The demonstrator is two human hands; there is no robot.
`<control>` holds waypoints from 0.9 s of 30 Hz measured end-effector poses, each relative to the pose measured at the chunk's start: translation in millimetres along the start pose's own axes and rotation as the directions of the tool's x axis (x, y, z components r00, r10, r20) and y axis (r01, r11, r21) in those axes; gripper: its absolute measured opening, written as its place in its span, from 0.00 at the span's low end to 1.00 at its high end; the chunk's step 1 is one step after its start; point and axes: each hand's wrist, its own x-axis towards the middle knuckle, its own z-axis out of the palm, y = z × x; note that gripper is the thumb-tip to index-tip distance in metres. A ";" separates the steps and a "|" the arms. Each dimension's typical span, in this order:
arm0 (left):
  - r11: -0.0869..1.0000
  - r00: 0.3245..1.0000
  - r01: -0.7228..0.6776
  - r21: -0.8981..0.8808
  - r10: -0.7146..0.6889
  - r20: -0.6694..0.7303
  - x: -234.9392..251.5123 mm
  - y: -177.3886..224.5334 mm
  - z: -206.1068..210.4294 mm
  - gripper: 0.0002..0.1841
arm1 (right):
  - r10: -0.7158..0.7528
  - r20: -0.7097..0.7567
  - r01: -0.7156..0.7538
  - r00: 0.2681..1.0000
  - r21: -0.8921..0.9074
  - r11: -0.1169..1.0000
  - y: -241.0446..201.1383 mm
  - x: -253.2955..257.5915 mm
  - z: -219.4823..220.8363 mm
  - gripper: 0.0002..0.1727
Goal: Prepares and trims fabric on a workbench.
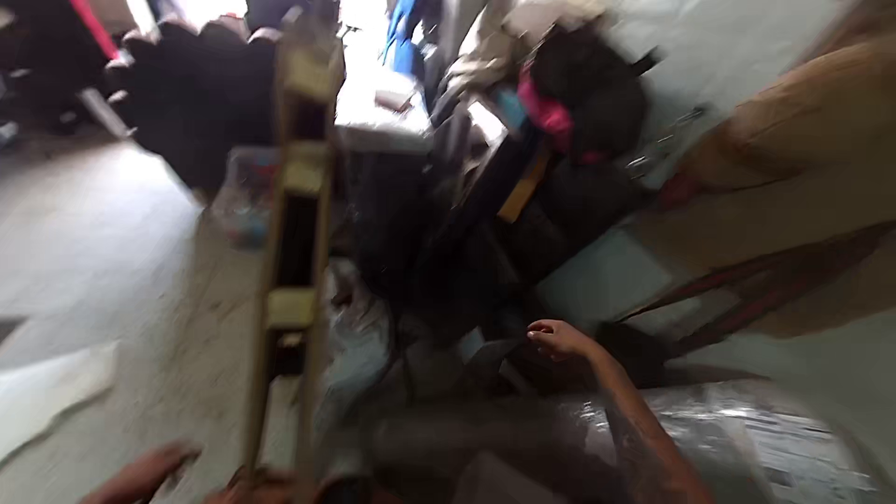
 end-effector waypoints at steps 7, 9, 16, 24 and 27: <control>0.943 0.940 -0.305 -0.135 0.276 -0.201 74.2 -41.3 -30.5 0.23 | -0.109 0.310 0.083 0.944 0.095 0.992 -75.1 -32.3 289.5 0.30; 0.905 0.905 -0.401 -0.142 0.367 -0.213 92.4 -51.1 -29.8 0.23 | -0.130 0.326 0.086 0.937 0.145 0.986 -75.5 -51.3 352.8 0.30; 0.743 0.746 -0.648 -0.167 0.577 -0.332 89.5 -112.0 -55.8 0.20 | -0.174 -0.031 0.176 0.984 0.145 0.974 -187.7 -185.5 506.8 0.21; 0.274 0.240 -0.959 -0.075 0.643 -0.727 -35.7 -177.1 -135.1 0.20 | -0.530 0.422 0.418 0.736 0.332 0.845 -412.9 -140.4 621.6 0.39; 0.230 -0.005 -0.960 0.159 0.553 -0.833 -101.9 -212.5 -158.4 0.17 | -0.597 0.526 0.304 0.605 0.541 0.784 -548.5 -154.7 685.6 0.39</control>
